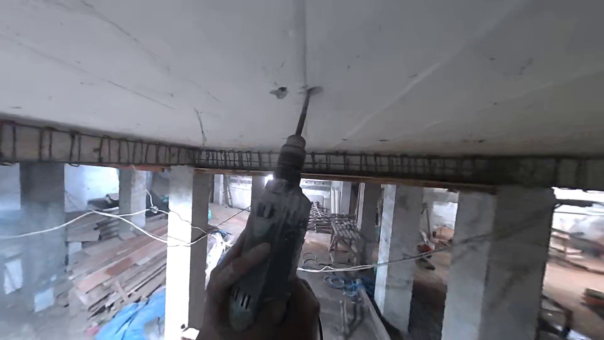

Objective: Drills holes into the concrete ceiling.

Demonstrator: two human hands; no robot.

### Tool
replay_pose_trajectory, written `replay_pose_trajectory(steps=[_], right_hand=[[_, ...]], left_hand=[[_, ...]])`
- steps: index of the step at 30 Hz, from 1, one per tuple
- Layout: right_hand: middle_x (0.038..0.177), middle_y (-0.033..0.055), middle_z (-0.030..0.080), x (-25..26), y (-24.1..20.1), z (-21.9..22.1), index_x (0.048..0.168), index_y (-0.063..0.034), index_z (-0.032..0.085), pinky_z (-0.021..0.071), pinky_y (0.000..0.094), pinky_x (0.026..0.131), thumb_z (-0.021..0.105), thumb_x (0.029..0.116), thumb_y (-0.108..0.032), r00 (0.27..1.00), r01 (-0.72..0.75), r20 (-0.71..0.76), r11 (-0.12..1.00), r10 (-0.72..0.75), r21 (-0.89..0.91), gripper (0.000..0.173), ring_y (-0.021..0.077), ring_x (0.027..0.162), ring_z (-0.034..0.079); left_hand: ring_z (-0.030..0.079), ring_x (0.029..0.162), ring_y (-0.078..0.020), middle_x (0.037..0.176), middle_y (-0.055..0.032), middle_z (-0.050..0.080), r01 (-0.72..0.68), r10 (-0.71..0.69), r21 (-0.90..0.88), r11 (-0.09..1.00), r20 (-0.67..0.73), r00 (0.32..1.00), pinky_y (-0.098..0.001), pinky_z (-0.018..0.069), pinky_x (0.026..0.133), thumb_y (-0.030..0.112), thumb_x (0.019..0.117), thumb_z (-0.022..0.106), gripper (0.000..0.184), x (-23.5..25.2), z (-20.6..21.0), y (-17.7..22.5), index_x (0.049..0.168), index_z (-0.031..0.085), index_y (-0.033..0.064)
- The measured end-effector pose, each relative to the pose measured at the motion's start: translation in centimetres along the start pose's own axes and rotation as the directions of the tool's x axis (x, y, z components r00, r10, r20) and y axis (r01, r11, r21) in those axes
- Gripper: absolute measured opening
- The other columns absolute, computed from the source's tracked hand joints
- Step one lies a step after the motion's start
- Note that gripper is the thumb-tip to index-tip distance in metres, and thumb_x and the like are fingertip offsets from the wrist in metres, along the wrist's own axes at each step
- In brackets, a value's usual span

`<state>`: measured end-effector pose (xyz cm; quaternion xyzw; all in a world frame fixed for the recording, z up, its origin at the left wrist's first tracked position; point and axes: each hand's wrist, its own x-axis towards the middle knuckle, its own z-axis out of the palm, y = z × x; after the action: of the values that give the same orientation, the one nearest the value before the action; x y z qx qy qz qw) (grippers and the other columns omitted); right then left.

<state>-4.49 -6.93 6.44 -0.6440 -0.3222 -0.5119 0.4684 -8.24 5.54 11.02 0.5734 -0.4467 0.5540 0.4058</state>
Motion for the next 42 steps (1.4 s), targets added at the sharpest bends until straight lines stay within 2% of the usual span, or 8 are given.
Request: replay_pose_trajectory(steps=[6,9,12,17,23,30,35,42], right_hand=[[0.079,0.0044,0.073,0.9,2.0,-2.2,0.087,-0.0033,0.072,0.0574,0.0374,0.074,0.075,0.0700,-0.045,1.000,0.001,-0.017,1.000,-0.001,-0.009,0.045,0.0129,0.077,0.070],[0.074,0.0035,0.071,1.7,2.1,-3.4,0.083,-0.0056,0.071,0.0570,0.0394,0.070,0.074,0.0711,-0.045,0.998,0.045,-0.038,0.995,-0.049,-0.085,0.041,0.0137,0.071,0.069],[0.076,0.0025,0.071,1.9,3.1,-4.1,0.087,-0.0083,0.072,0.0571,0.0387,0.070,0.074,0.0688,-0.046,0.996,0.079,-0.028,0.989,-0.083,-0.125,0.042,0.0132,0.071,0.068],[0.074,0.0021,0.070,3.3,4.4,-6.2,0.087,-0.0083,0.073,0.0566,0.0382,0.065,0.068,0.0734,-0.051,0.994,0.100,-0.023,0.980,-0.106,-0.175,0.045,0.0127,0.068,0.067],[0.078,0.0025,0.072,4.8,5.2,-9.6,0.087,-0.0105,0.074,0.0567,0.0442,0.069,0.072,0.0679,-0.049,0.991,0.134,0.048,0.944,-0.126,-0.301,0.043,0.0171,0.072,0.069],[0.078,0.0023,0.072,6.8,6.9,-14.4,0.088,-0.0128,0.074,0.0570,0.0424,0.066,0.068,0.0704,-0.058,0.973,0.227,0.110,0.910,-0.201,-0.348,0.048,0.0163,0.073,0.069],[0.077,0.0043,0.071,8.6,7.7,-16.9,0.085,-0.0107,0.072,0.0566,0.0423,0.064,0.063,0.0721,-0.058,0.951,0.308,0.171,0.852,-0.259,-0.422,0.050,0.0196,0.071,0.069],[0.082,0.0045,0.073,7.5,9.5,-14.3,0.089,-0.0101,0.074,0.0575,0.0436,0.068,0.070,0.0679,-0.054,0.977,0.185,0.152,0.952,-0.151,-0.245,0.049,0.0189,0.076,0.070]], left_hand=[[0.054,0.136,-0.0247,0.152,-0.0088,0.051,-0.012,0.012,0.013,1.000,-0.059,0.998,-0.0429,0.0499,0.112,0.030,0.0819,0.084,0.064,0.4,3.1,-0.3,0.141,0.059,0.0238],[0.054,0.136,-0.0214,0.152,-0.0054,0.052,0.022,-0.022,-0.011,1.000,-0.082,0.996,-0.0410,0.0494,0.112,0.034,0.0821,0.084,0.064,0.4,4.0,-0.5,0.141,0.060,0.0262],[0.056,0.133,-0.0192,0.151,-0.0049,0.053,0.049,-0.052,-0.032,0.998,-0.087,0.995,-0.0390,0.0507,0.110,0.037,0.0831,0.083,0.063,0.5,4.8,-0.6,0.140,0.060,0.0270],[0.054,0.136,-0.0213,0.153,-0.0082,0.050,0.024,-0.033,-0.075,0.997,-0.123,0.992,-0.0403,0.0495,0.112,0.033,0.0835,0.084,0.065,1.1,7.3,-0.9,0.143,0.058,0.0248],[0.053,0.137,-0.0181,0.155,-0.0048,0.048,0.037,-0.052,-0.091,0.995,-0.166,0.985,-0.0381,0.0489,0.112,0.035,0.0863,0.081,0.067,0.8,10.1,-1.4,0.147,0.053,0.0272],[0.054,0.135,-0.0182,0.153,-0.0083,0.050,0.005,-0.020,-0.058,0.998,-0.265,0.964,-0.0382,0.0494,0.112,0.032,0.0867,0.081,0.068,1.7,14.9,-0.2,0.148,0.052,0.0236],[0.055,0.134,-0.0147,0.152,-0.0071,0.051,0.049,-0.077,-0.094,0.994,-0.324,0.943,-0.0360,0.0490,0.111,0.034,0.0872,0.080,0.068,2.0,17.9,0.0,0.148,0.052,0.0232],[0.057,0.130,-0.0127,0.148,-0.0089,0.054,0.071,-0.063,0.017,0.997,-0.284,0.957,-0.0332,0.0517,0.108,0.034,0.0856,0.081,0.066,1.1,16.9,-1.3,0.145,0.055,0.0209]])
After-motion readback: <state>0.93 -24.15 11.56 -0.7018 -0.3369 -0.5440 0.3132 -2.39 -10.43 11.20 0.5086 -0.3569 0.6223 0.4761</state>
